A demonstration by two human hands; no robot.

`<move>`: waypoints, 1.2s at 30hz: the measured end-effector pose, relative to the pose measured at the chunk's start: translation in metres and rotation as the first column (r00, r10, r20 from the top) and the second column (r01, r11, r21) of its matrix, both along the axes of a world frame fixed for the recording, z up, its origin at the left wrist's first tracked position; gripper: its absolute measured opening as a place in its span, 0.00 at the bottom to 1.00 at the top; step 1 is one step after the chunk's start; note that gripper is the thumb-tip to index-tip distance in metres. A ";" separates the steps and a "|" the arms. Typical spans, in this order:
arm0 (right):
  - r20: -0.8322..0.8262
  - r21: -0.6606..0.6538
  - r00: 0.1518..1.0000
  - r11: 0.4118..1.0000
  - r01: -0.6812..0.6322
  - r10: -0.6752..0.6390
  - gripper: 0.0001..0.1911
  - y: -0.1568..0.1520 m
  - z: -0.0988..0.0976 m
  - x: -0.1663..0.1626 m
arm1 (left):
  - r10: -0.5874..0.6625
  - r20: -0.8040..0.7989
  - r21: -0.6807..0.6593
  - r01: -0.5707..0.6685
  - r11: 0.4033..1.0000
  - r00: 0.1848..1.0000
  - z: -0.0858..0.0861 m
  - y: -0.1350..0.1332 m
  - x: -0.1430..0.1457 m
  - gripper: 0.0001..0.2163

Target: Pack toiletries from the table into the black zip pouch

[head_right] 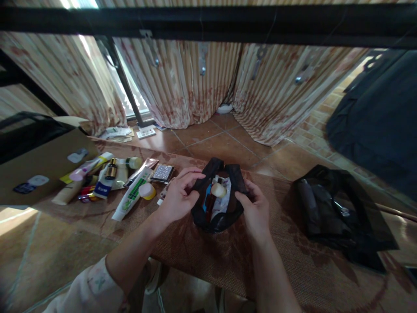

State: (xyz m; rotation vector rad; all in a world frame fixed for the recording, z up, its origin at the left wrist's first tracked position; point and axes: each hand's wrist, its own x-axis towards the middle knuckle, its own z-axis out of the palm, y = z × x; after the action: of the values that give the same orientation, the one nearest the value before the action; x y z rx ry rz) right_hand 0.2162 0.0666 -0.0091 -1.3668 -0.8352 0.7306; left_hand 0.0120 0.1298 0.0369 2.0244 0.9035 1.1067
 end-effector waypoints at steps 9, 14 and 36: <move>-0.087 -0.023 0.993 0.997 0.074 -0.076 0.24 -0.002 0.007 -0.007 | 0.004 -0.001 0.004 -0.004 1.000 1.000 -0.002 0.001 -0.001 0.19; -0.091 0.000 0.991 0.996 0.093 -0.093 0.24 -0.001 0.006 -0.007 | -0.006 0.011 -0.019 0.006 1.000 1.000 -0.001 0.000 -0.001 0.16; -0.011 -0.248 0.988 0.957 -0.150 0.152 0.27 0.000 0.007 0.004 | -0.018 -0.016 -0.004 0.018 1.000 1.000 -0.004 0.000 0.002 0.15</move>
State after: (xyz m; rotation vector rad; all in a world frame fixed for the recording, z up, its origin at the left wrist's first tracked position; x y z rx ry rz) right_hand 0.2198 0.0670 -0.0026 -1.5408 -0.8828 0.9753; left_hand 0.0139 0.1299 0.0334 2.0372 0.8931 1.0797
